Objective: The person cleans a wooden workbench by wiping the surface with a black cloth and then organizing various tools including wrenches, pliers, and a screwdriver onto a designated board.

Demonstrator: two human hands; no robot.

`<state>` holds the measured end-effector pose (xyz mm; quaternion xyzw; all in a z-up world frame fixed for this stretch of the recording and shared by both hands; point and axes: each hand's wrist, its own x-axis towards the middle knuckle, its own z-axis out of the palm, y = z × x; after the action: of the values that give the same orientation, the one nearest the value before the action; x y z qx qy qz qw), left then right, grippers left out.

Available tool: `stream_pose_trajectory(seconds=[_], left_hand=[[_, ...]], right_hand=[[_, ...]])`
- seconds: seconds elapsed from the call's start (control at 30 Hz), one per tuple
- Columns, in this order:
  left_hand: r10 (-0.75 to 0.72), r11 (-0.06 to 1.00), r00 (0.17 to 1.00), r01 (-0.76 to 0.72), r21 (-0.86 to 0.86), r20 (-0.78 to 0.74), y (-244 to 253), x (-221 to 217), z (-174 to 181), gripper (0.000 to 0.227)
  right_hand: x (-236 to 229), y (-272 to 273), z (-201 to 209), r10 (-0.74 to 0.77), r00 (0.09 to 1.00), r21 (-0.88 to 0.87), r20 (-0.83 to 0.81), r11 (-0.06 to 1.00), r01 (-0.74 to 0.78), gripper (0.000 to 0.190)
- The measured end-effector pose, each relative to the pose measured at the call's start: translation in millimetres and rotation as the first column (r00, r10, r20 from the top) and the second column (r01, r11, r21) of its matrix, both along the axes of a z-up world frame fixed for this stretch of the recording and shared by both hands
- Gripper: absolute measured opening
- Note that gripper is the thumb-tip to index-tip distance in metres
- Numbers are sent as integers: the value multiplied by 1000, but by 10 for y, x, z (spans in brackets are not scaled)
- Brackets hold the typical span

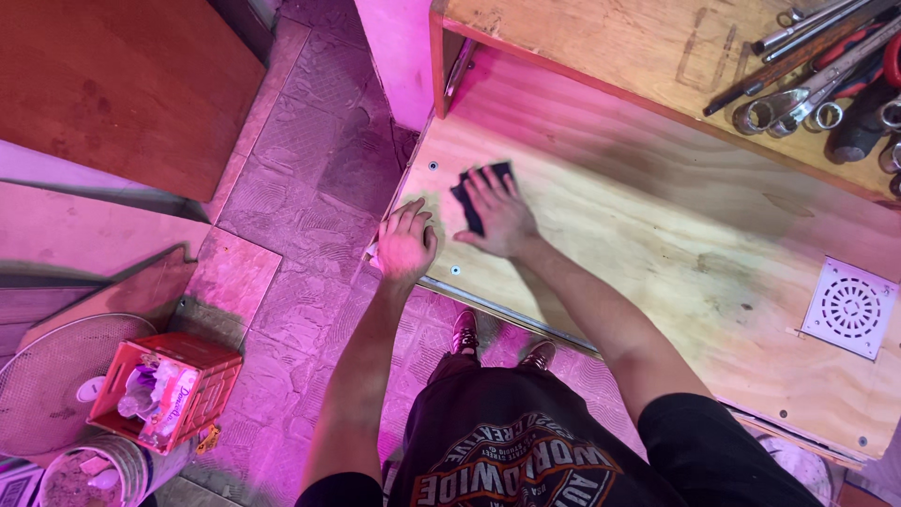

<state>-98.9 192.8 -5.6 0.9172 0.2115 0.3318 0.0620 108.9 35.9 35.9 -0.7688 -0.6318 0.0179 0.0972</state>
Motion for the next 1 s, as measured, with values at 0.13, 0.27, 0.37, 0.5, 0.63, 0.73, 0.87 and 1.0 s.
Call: stream_pose_trajectory(seconds=[0.13, 0.27, 0.37, 0.5, 0.63, 0.73, 0.87, 1.0], left_hand=[[-1, 1000, 1000, 1, 5, -8, -4, -10, 23, 26], [0, 1000, 1000, 0, 16, -2, -6, -6, -15, 27], [0, 1000, 1000, 0, 18, 5, -7, 3, 46, 25], [-6, 999, 1000, 5, 37, 12, -18, -3, 60, 22], [-4, 1000, 1000, 3, 28, 5, 5, 4, -36, 19], [-9, 1000, 999, 10, -28, 44, 60, -14, -177, 12], [-100, 922, 983, 150, -356, 156, 135, -137, -120, 23], [-149, 875, 968, 225, -430, 203, 189, -153, -54, 25]], right_hand=[[-529, -363, -67, 215, 977, 64, 2, 975, -215, 126], [-141, -912, 54, 271, 962, 167, 22, 948, -271, 120], [599, -879, 17, 100, 993, 95, 58, 990, -106, 119], [762, -241, 135, -214, 975, -106, 55, 970, 219, 121], [105, 350, 3, -133, 991, -72, 12, 988, 133, 122], [-425, 210, -65, 161, 987, 56, 11, 985, -161, 108], [-411, -475, 15, 316, 949, 123, 12, 941, -315, 104], [483, -530, -251, 143, 989, 120, 45, 982, -147, 65]])
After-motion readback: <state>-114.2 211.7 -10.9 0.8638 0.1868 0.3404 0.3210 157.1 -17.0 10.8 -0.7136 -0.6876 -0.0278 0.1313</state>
